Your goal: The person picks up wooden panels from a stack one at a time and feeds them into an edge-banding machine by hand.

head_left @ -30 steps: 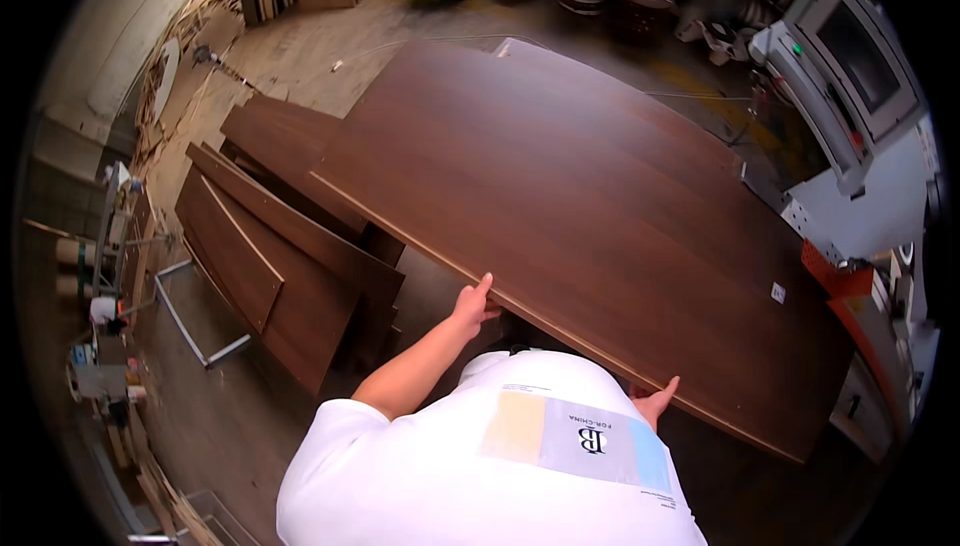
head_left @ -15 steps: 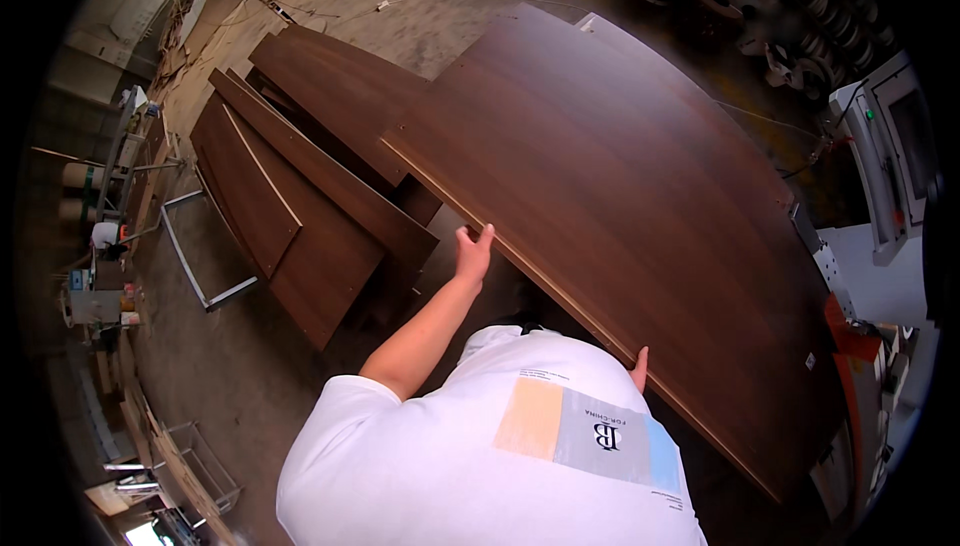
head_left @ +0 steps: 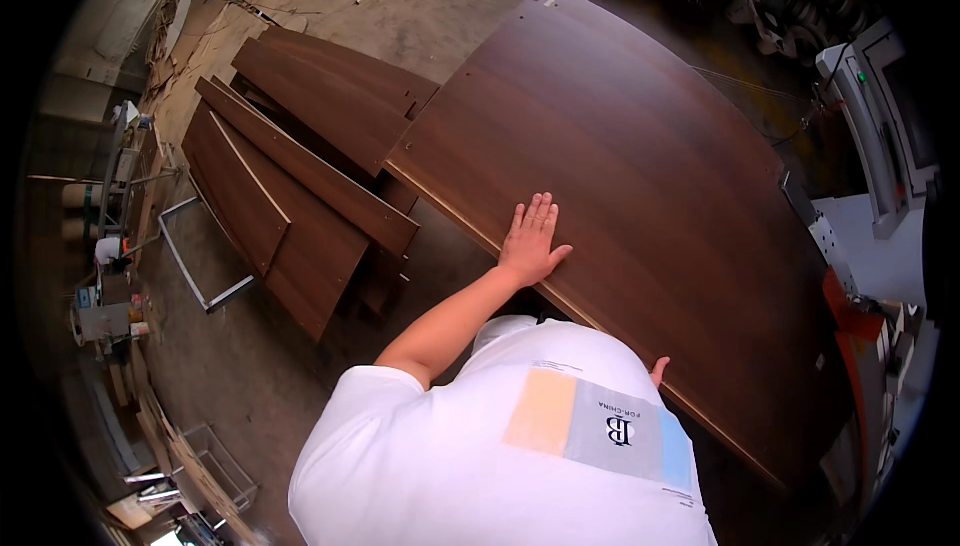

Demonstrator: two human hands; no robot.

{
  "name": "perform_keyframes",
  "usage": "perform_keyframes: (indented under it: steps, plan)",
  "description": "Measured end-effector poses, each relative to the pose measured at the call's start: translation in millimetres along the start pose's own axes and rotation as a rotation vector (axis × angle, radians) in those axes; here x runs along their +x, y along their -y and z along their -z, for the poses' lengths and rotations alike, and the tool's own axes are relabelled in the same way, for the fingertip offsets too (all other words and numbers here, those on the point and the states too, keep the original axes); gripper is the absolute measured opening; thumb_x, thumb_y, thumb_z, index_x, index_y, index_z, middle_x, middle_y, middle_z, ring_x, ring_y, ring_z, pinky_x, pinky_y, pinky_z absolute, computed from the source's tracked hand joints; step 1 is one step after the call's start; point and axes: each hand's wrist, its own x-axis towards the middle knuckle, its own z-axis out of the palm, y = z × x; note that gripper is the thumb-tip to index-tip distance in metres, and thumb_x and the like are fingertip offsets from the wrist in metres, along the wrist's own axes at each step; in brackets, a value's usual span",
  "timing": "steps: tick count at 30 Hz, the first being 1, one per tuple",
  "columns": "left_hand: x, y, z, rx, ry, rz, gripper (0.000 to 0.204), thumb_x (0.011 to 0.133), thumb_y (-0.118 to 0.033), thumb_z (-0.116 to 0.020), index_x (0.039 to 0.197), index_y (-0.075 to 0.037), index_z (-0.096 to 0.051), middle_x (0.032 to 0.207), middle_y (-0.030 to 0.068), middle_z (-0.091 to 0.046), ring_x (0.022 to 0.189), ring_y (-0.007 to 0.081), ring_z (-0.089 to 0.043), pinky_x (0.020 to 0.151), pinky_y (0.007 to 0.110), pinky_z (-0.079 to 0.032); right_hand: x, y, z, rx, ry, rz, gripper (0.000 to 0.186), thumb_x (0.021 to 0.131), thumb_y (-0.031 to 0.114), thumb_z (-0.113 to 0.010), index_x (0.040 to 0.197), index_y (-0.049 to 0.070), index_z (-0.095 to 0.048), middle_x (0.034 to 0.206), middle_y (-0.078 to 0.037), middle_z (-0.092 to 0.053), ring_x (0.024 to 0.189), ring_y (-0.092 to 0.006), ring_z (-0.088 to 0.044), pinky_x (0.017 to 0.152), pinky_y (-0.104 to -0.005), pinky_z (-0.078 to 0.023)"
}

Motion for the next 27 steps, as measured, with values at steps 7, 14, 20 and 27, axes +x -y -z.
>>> perform_keyframes:
  steps: [7,14,20,27]
  plan:
    - [26.0,6.3,-7.9,0.135,-0.023,0.064,0.091,0.096,-0.066,-0.037,0.157,-0.002,-0.015,0.166,0.0128,-0.007,0.154,0.026,-0.003,0.124,0.046,-0.002,-30.3,19.2,7.3,0.099,-0.171,0.063,0.072,0.087,0.068,-0.06,0.134,0.015,-0.052,0.124,-0.007,-0.053,0.11,-0.0257,-0.05,0.103,-0.0424,-0.041]
    - [52.3,101.1,12.1,0.236,-0.147,0.327,0.09,0.097,-0.067,-0.032,0.157,-0.002,-0.012,0.166,0.0124,-0.006,0.154,0.0252,-0.002,0.123,0.046,-0.002,-9.8,7.9,27.3,0.146,-0.153,0.124,0.07,0.088,0.066,-0.061,0.134,0.014,-0.052,0.124,-0.008,-0.054,0.11,-0.0248,-0.051,0.101,-0.0408,-0.044]
    - [66.7,164.6,26.3,-0.056,-0.053,0.517,0.072,0.1,-0.062,-0.029,0.149,-0.01,-0.04,0.156,0.0119,-0.037,0.147,0.031,-0.027,0.12,0.053,-0.015,9.3,-24.2,26.4,0.042,0.126,0.1,0.066,0.095,0.059,-0.056,0.142,0.014,-0.045,0.133,-0.009,-0.056,0.115,-0.0264,-0.055,0.101,-0.0411,-0.046]
    - [35.6,218.8,-7.9,-0.493,0.204,0.469,0.056,0.102,-0.052,-0.038,0.121,-0.009,-0.066,0.117,0.0144,-0.069,0.111,0.0336,-0.063,0.097,0.047,-0.045,-19.0,-62.6,-55.1,-0.284,0.162,0.085,0.075,0.091,0.072,-0.049,0.141,0.016,-0.045,0.125,-0.014,-0.059,0.103,-0.0284,-0.057,0.081,-0.0424,-0.053]
